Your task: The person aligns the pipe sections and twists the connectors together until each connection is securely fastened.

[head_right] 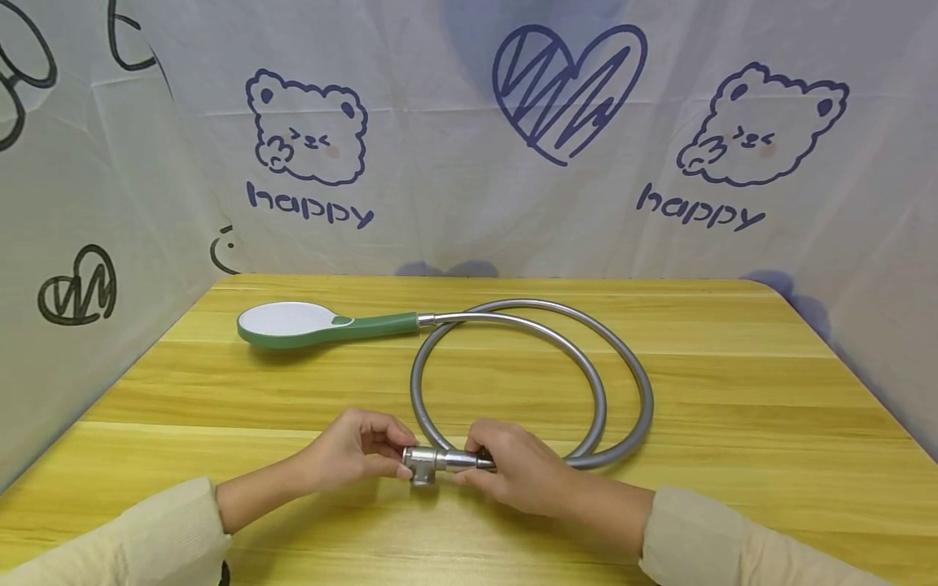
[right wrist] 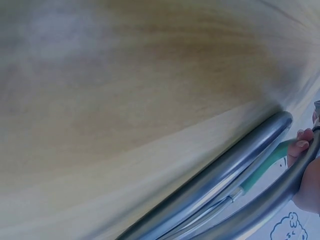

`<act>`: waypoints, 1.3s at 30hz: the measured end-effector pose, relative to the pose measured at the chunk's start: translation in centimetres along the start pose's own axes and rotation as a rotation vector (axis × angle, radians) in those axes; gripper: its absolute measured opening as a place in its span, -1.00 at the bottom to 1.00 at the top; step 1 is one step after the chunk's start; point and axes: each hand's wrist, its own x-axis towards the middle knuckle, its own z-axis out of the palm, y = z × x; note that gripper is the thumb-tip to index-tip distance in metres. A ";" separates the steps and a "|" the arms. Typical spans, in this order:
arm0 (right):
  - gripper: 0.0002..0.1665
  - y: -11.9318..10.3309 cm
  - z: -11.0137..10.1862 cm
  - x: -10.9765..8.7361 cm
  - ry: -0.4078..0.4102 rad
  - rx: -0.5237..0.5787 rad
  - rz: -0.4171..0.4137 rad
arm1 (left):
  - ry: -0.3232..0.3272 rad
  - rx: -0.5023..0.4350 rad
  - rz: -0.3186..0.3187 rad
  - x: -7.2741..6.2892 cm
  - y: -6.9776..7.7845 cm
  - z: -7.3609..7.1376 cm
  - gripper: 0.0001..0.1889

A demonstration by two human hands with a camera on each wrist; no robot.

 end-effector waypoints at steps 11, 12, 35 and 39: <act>-0.80 -0.2 -0.2 0.2 -0.083 0.009 0.063 | -0.004 0.015 0.004 0.0 0.0 0.0 -0.78; -0.80 -0.2 -0.2 0.2 -0.090 0.009 0.068 | -0.003 0.016 0.005 0.0 0.0 0.0 -0.78; -0.79 -0.2 -0.3 0.6 -0.169 0.048 0.125 | -0.020 0.009 0.013 -0.1 -0.2 0.1 -0.78; -0.80 -0.2 -0.3 0.5 -0.154 0.064 0.112 | -0.018 0.003 0.006 -0.1 -0.2 0.1 -0.77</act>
